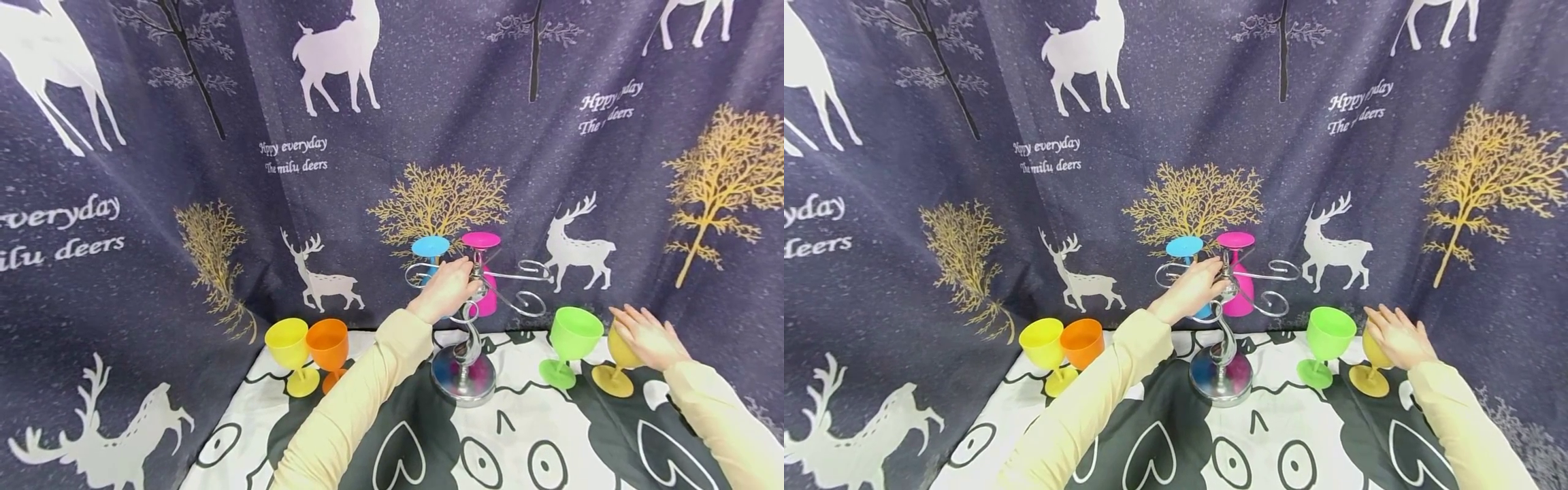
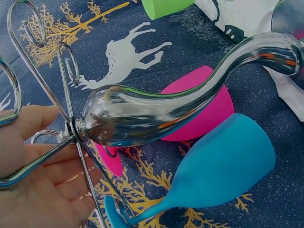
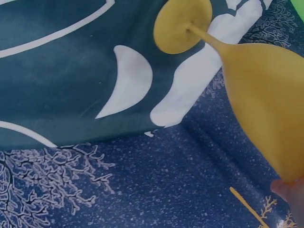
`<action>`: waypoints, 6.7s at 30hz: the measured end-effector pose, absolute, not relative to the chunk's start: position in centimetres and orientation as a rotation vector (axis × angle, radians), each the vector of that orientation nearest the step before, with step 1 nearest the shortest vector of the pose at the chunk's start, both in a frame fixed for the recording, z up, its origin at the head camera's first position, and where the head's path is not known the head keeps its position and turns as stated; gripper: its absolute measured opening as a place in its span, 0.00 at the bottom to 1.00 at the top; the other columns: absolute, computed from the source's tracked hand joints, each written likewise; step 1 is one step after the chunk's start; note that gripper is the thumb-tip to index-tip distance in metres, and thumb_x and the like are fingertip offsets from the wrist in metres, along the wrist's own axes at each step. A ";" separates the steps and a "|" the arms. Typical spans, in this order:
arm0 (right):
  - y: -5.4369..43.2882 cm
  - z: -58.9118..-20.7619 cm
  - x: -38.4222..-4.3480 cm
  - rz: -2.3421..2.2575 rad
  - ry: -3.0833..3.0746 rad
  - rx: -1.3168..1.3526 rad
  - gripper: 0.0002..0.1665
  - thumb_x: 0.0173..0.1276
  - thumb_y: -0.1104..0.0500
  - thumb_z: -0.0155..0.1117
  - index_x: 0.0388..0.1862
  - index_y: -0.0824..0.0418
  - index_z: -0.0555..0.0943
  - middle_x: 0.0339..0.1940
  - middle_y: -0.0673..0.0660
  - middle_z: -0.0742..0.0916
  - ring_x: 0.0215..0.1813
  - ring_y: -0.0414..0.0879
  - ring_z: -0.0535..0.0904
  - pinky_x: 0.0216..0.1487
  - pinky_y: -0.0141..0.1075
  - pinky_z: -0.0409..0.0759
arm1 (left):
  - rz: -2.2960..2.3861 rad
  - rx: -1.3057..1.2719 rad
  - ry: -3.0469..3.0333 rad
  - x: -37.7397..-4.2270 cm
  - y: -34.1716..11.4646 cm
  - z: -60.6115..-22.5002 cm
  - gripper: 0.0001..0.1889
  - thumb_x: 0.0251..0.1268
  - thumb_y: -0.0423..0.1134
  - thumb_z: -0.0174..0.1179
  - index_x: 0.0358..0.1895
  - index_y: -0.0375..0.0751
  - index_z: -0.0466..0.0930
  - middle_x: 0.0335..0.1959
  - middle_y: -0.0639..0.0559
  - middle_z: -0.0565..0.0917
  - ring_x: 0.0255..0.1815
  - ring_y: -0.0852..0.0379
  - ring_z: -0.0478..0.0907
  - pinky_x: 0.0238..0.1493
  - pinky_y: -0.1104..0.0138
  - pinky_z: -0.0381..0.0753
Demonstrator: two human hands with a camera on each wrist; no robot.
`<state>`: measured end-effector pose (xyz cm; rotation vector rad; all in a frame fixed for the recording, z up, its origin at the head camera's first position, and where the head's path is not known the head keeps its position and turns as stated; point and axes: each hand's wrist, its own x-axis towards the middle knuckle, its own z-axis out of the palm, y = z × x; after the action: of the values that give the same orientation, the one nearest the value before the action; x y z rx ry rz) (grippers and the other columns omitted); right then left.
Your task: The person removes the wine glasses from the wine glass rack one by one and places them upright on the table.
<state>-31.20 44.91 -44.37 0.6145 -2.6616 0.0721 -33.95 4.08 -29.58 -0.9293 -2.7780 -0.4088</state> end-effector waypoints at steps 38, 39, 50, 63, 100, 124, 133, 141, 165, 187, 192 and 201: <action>32.6 -34.7 -32.0 0.588 -2.421 0.530 0.19 0.72 0.57 0.46 0.50 0.71 0.73 0.50 0.70 0.75 0.53 0.66 0.65 0.52 0.57 0.58 | -0.429 -0.948 -2.786 -33.8 3.9 -29.5 0.24 0.70 0.47 0.44 0.62 0.35 0.65 0.65 0.43 0.62 0.66 0.55 0.54 0.64 0.62 0.48; 32.2 -34.4 -31.9 0.640 -2.434 0.506 0.20 0.73 0.56 0.44 0.50 0.72 0.73 0.49 0.70 0.75 0.53 0.66 0.65 0.51 0.56 0.59 | -0.428 -0.950 -2.784 -33.8 3.9 -29.5 0.24 0.70 0.47 0.44 0.62 0.35 0.65 0.65 0.43 0.61 0.66 0.54 0.54 0.64 0.62 0.48; 29.6 -32.1 -32.1 1.010 -2.509 0.362 0.29 0.74 0.46 0.36 0.47 0.70 0.74 0.42 0.69 0.79 0.44 0.60 0.73 0.45 0.51 0.67 | -0.428 -0.962 -2.779 -33.8 3.8 -29.4 0.23 0.70 0.47 0.45 0.60 0.35 0.66 0.64 0.43 0.62 0.65 0.53 0.56 0.63 0.62 0.49; 29.0 -32.8 -32.6 1.095 -2.611 0.338 0.31 0.75 0.48 0.33 0.48 0.75 0.72 0.38 0.68 0.82 0.40 0.61 0.78 0.35 0.43 0.77 | -0.251 -0.955 -2.791 -34.3 4.2 -28.8 0.21 0.70 0.48 0.45 0.55 0.36 0.73 0.54 0.45 0.72 0.52 0.54 0.71 0.47 0.69 0.70; 28.4 -33.5 -32.2 1.700 -2.391 0.423 0.27 0.69 0.49 0.51 0.40 0.76 0.76 0.29 0.62 0.85 0.30 0.47 0.82 0.27 0.34 0.78 | -0.115 -0.883 -2.863 -35.0 4.9 -25.6 0.16 0.72 0.41 0.43 0.24 0.43 0.72 0.22 0.52 0.71 0.19 0.60 0.64 0.21 0.71 0.67; 26.5 -32.3 -26.5 1.562 -2.548 0.325 0.25 0.72 0.52 0.47 0.36 0.76 0.77 0.27 0.63 0.84 0.27 0.47 0.81 0.26 0.34 0.76 | -0.050 -0.981 -2.851 -33.8 3.5 -24.9 0.15 0.71 0.42 0.42 0.25 0.44 0.71 0.18 0.53 0.68 0.17 0.60 0.64 0.23 0.68 0.70; 27.9 -34.2 -30.1 1.781 -2.424 0.556 0.24 0.69 0.46 0.49 0.30 0.67 0.75 0.26 0.61 0.84 0.26 0.48 0.81 0.24 0.34 0.77 | -0.003 -0.869 -2.868 -33.3 3.8 -24.9 0.18 0.72 0.44 0.42 0.22 0.45 0.70 0.21 0.53 0.69 0.20 0.60 0.67 0.21 0.67 0.70; 29.3 -37.8 -32.2 1.909 -2.248 0.729 0.19 0.67 0.47 0.53 0.30 0.62 0.76 0.27 0.60 0.85 0.26 0.49 0.81 0.22 0.34 0.76 | 0.030 -0.877 -2.900 -33.4 3.8 -24.5 0.17 0.71 0.42 0.44 0.20 0.46 0.70 0.15 0.55 0.65 0.16 0.61 0.63 0.19 0.69 0.67; 19.4 -33.9 -23.9 1.822 -2.362 0.453 0.22 0.69 0.54 0.54 0.25 0.73 0.74 0.21 0.62 0.84 0.19 0.47 0.77 0.22 0.32 0.74 | 0.311 -0.893 -2.686 -35.1 2.3 -24.5 0.11 0.67 0.37 0.50 0.27 0.47 0.80 0.23 0.54 0.80 0.21 0.57 0.73 0.21 0.64 0.74; 13.2 -33.9 -23.6 2.049 -2.334 0.485 0.23 0.71 0.54 0.50 0.27 0.74 0.74 0.22 0.63 0.84 0.16 0.44 0.76 0.18 0.30 0.69 | 0.358 -0.954 -2.633 -35.8 1.4 -24.3 0.10 0.67 0.35 0.50 0.30 0.47 0.81 0.23 0.54 0.78 0.19 0.60 0.72 0.19 0.67 0.74; 12.3 -33.9 -23.8 2.060 -2.332 0.520 0.22 0.71 0.53 0.50 0.27 0.73 0.73 0.22 0.64 0.84 0.16 0.43 0.76 0.18 0.30 0.68 | 0.308 -0.967 -2.645 -35.9 1.3 -24.2 0.11 0.68 0.40 0.50 0.30 0.47 0.81 0.20 0.55 0.76 0.19 0.60 0.72 0.20 0.67 0.74; 11.5 -34.1 -24.2 2.018 -2.350 0.548 0.24 0.70 0.50 0.50 0.27 0.72 0.75 0.21 0.60 0.84 0.16 0.43 0.76 0.18 0.30 0.69 | 0.274 -0.986 -2.628 -35.9 1.0 -24.1 0.11 0.67 0.42 0.51 0.29 0.47 0.81 0.19 0.57 0.76 0.20 0.61 0.72 0.22 0.68 0.74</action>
<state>-24.21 11.52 -34.07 0.5485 -2.3505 2.0184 -35.93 1.02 -24.13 -0.9860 -2.6278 0.2742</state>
